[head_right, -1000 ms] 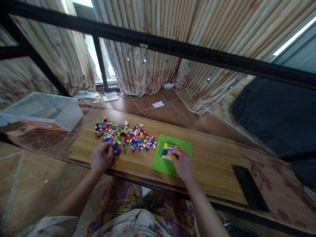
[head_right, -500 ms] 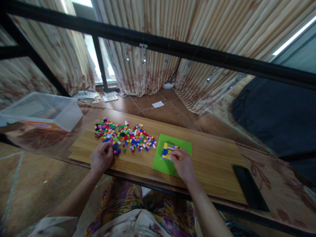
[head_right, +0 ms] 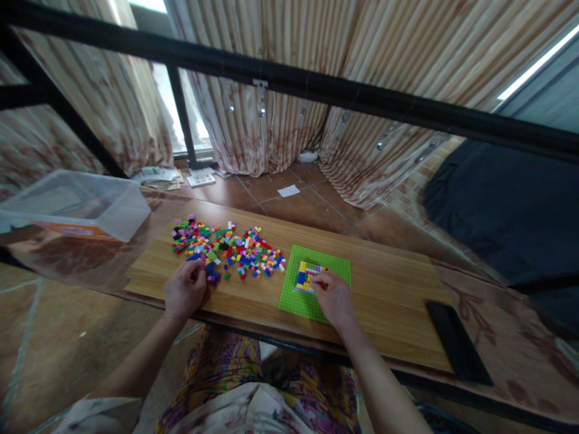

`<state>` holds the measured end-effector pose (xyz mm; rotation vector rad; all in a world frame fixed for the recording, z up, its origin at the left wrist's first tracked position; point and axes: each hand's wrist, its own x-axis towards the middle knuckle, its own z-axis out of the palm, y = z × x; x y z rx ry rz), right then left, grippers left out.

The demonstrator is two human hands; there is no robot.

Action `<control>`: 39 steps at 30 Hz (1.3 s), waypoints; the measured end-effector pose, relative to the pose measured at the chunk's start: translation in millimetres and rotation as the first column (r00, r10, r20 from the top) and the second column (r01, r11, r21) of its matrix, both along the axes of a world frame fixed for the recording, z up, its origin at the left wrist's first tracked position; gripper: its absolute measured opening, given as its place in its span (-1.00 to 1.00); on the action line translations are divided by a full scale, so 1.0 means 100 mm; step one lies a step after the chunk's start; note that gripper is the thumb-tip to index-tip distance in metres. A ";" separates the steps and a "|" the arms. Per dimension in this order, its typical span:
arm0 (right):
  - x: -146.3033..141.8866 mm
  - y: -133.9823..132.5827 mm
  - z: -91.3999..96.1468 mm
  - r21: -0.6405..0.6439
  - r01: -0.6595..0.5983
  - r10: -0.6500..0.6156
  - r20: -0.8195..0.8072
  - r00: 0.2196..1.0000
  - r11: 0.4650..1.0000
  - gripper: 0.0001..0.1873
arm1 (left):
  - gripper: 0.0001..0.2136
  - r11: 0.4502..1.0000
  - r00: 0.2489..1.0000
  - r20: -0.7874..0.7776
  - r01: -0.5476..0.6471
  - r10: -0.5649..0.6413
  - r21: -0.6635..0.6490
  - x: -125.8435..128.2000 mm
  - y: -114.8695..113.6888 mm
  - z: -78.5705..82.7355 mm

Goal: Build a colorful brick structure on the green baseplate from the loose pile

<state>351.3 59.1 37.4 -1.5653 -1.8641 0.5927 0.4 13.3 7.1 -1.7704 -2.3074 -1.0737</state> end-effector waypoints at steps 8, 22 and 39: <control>-0.02 -0.05 -0.06 -0.006 0.057 -0.057 -0.126 0.990 0.998 -0.77 | -0.86 1.000 1.000 -0.009 0.010 -0.010 0.011 0.00 0.00 -0.01; 0.00 -0.06 -0.04 0.077 -0.008 0.013 -0.060 0.998 0.997 -0.79 | -0.86 1.000 1.000 -0.016 -0.001 0.001 -0.011 0.01 0.00 0.02; 0.03 -0.21 -0.13 0.295 -0.156 0.062 0.305 0.950 0.943 -0.73 | -0.87 1.000 1.000 -0.020 -0.003 0.004 0.025 0.01 0.00 0.00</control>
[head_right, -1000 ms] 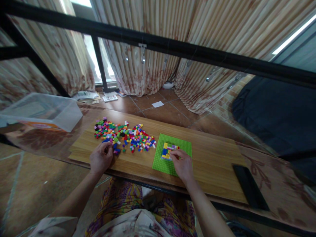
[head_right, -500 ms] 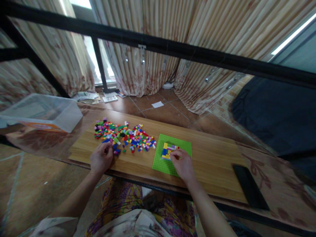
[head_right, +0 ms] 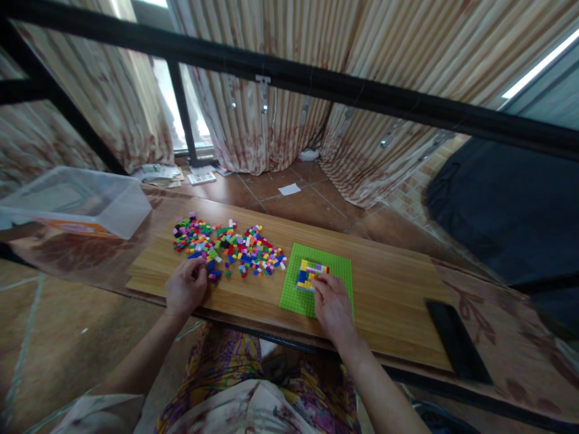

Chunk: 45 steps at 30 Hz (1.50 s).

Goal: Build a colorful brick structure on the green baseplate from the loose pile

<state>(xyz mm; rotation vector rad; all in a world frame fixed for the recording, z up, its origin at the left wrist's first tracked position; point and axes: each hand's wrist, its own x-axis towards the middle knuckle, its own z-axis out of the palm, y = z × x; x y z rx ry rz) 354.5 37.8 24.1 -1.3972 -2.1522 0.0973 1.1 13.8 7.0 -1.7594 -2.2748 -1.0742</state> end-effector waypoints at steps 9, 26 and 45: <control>0.03 -0.13 -0.06 -0.007 0.028 -0.028 -0.046 0.999 1.000 -0.68 | -0.85 1.000 1.000 0.006 0.004 -0.004 -0.017 -0.01 0.00 0.00; -0.74 -0.56 0.02 -0.240 -0.127 0.035 -0.352 0.935 0.962 -0.77 | -0.85 0.999 0.999 0.033 -0.015 0.016 -0.042 0.01 -0.01 -0.01; -1.33 0.24 -0.07 -0.135 -0.104 0.103 -0.016 0.995 0.985 -0.79 | -0.85 0.999 0.999 0.052 0.003 0.000 -0.043 0.03 -0.02 0.02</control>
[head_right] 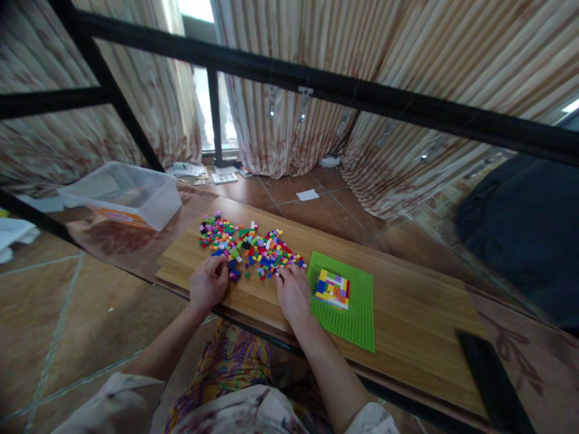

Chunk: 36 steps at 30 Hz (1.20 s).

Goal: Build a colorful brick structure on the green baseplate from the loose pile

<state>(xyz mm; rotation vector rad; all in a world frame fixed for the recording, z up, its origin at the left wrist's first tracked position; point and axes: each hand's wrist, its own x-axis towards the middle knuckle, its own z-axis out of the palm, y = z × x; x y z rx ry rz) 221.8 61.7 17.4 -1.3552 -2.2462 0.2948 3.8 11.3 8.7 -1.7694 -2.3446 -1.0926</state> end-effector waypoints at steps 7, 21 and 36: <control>-0.05 0.01 0.03 0.001 0.028 -0.028 0.008 1.000 1.000 -0.80 | -0.86 1.000 1.000 0.002 -0.004 0.004 -0.006 0.00 0.00 -0.01; 0.54 -0.40 0.22 -0.218 0.099 -0.186 -0.423 0.887 0.971 -0.75 | -0.86 1.000 1.000 -0.011 0.000 0.000 0.001 -0.02 0.00 -0.01; 1.18 -0.23 0.22 -0.065 0.223 -0.232 -0.199 0.952 0.973 -0.68 | -0.85 1.000 0.999 -0.037 0.001 -0.001 0.009 -0.03 0.01 -0.02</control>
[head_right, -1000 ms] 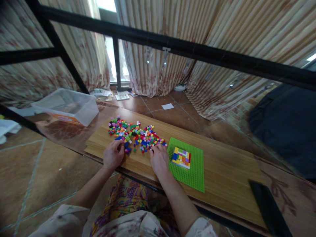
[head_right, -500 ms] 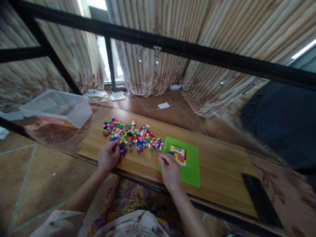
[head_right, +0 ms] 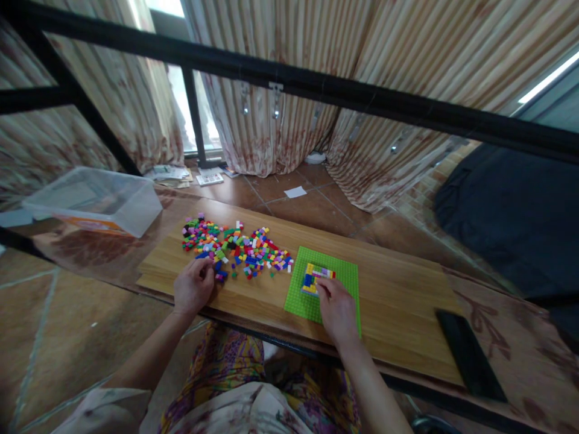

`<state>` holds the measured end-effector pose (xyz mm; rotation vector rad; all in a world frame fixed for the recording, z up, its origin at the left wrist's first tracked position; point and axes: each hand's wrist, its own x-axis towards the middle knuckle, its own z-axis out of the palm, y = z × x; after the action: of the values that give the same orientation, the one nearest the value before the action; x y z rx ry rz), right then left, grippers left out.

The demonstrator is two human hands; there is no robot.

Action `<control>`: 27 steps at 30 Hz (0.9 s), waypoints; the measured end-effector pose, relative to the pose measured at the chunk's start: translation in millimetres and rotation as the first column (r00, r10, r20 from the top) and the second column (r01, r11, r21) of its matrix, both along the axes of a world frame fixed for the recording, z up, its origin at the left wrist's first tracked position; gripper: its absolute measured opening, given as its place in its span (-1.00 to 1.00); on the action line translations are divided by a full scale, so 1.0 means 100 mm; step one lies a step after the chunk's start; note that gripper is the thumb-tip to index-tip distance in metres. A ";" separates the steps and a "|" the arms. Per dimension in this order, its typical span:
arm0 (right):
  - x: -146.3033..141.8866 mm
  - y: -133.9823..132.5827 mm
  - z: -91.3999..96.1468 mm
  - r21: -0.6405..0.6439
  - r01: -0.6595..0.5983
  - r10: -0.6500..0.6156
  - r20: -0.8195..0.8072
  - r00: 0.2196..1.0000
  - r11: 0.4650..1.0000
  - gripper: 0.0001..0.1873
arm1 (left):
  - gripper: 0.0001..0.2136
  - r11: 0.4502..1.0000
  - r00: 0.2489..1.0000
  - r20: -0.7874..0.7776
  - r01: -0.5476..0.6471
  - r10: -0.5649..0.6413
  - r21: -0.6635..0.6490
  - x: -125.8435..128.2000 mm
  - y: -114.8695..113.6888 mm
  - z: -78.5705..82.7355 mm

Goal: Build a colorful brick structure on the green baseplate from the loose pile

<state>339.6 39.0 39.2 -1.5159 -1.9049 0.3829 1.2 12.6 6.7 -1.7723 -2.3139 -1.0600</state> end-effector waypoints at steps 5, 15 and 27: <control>0.00 0.06 -0.04 0.029 -0.041 0.038 0.101 0.994 0.999 -0.68 | -0.85 1.000 1.000 -0.002 0.001 -0.001 0.007 0.00 0.00 0.00; 0.01 0.11 -0.06 0.078 -0.113 0.095 0.198 0.976 0.991 -0.69 | -0.85 1.000 1.000 0.007 0.002 -0.002 0.011 -0.01 0.00 -0.03; 0.08 0.12 -0.09 0.061 -0.111 0.101 0.149 0.984 0.992 -0.67 | -0.85 0.999 1.000 -0.013 0.004 -0.003 0.040 0.00 0.01 -0.02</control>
<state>347.2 51.4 30.2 -1.4346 -2.0969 0.2564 1.2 13.2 4.4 -1.7645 -2.2662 -1.0848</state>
